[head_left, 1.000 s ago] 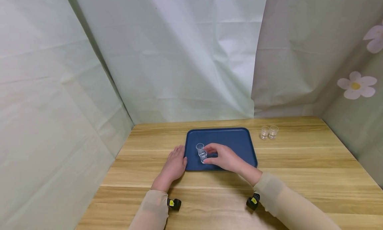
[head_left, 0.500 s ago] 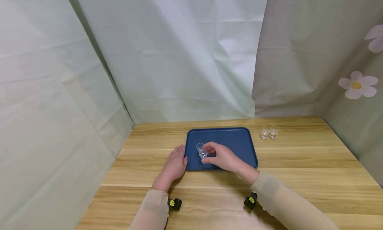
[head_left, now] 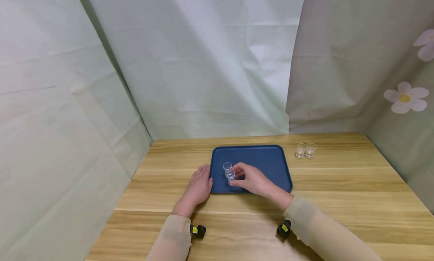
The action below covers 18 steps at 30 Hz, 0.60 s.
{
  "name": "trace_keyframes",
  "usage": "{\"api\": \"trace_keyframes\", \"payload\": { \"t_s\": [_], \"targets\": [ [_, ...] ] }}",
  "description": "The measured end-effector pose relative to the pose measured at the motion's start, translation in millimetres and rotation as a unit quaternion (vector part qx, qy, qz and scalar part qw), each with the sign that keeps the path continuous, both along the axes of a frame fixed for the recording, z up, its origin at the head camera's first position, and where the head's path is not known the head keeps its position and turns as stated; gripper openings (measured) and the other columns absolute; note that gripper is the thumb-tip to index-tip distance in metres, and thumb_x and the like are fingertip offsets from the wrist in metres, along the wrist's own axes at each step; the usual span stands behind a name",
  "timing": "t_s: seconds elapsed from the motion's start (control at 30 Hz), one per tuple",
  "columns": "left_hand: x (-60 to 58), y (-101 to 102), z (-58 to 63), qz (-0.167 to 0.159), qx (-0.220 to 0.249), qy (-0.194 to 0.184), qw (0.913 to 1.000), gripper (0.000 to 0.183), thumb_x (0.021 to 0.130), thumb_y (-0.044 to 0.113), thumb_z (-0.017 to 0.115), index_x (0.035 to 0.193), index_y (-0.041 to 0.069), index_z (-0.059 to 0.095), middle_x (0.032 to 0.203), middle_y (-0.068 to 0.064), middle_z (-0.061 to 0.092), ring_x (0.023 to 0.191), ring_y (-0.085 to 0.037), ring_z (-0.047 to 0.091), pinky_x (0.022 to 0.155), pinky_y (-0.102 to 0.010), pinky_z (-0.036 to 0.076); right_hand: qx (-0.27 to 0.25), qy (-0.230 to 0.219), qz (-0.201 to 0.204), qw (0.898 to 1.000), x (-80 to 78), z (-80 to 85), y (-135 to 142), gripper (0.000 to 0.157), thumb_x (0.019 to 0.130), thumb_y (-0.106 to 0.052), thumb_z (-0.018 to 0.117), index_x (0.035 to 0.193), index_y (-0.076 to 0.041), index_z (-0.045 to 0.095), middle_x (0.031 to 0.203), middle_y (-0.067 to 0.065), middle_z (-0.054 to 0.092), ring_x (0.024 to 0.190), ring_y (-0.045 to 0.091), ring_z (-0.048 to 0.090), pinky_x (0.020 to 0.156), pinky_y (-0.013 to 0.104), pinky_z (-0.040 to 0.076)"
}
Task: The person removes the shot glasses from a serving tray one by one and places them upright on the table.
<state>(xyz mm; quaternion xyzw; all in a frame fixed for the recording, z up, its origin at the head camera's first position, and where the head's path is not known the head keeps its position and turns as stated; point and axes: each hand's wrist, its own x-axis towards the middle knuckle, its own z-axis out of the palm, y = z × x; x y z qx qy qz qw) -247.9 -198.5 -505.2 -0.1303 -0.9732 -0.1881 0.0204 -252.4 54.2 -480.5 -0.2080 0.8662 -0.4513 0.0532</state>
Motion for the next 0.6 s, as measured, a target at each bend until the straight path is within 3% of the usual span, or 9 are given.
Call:
{"api": "trace_keyframes", "payload": {
  "t_s": [0.6],
  "targets": [
    [0.4, -0.2, 0.6, -0.001, -0.004, -0.008, 1.0, 0.057, 0.116, 0.015, 0.053, 0.164, -0.013, 0.039, 0.171, -0.031, 0.039, 0.162, -0.047, 0.031, 0.133, -0.059, 0.025, 0.019, 0.011, 0.002, 1.0, -1.7, -5.1, -2.7, 0.029, 0.103, -0.027, 0.083, 0.127, -0.014, 0.073, 0.117, -0.003, 0.076, 0.111, 0.018, 0.074, 0.094, 0.045, 0.062]
  ]
}}
